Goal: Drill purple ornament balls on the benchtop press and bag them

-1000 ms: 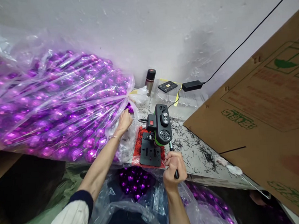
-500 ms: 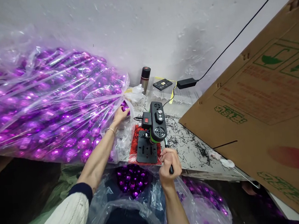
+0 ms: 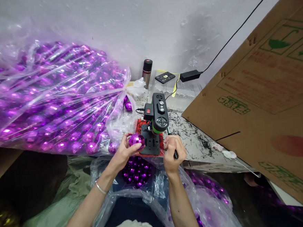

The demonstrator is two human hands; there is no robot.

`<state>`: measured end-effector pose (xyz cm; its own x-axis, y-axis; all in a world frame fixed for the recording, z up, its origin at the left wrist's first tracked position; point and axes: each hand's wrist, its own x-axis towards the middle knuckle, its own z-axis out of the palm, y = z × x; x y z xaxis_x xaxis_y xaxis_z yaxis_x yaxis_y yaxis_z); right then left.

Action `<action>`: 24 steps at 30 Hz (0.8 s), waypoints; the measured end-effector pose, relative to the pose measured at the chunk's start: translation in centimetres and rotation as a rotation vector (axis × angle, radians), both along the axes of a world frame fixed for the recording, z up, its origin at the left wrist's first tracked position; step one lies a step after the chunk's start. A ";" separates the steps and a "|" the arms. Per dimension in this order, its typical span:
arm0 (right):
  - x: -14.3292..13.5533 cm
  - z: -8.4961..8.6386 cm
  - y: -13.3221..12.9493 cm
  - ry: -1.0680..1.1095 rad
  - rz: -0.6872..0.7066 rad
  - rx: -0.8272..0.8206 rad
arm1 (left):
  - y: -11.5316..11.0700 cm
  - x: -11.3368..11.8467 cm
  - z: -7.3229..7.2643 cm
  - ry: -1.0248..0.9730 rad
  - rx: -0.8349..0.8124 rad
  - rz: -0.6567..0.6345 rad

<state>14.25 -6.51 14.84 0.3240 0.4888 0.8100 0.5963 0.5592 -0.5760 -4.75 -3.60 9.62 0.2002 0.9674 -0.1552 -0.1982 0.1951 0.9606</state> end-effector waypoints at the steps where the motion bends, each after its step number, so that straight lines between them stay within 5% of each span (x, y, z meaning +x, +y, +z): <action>1: 0.0 0.0 0.0 -0.007 -0.003 -0.001 | -0.5 0.6 -0.8 0.046 0.031 0.013; 7: 0.1 0.3 0.2 -0.049 -0.002 0.009 | 0.6 2.4 -4.0 0.329 0.236 0.048; 15: 0.2 0.3 0.0 -0.060 0.029 0.013 | 3.5 3.5 -5.8 0.486 0.295 -0.033; 24: 0.2 0.1 -0.2 -0.070 0.030 0.014 | 4.0 4.7 -7.5 0.636 0.576 0.019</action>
<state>14.41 -6.71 14.90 0.2512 0.4862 0.8370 0.6178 0.5852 -0.5253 -0.09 0.39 2.08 0.2244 0.9322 0.2841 0.4130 -0.3550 0.8387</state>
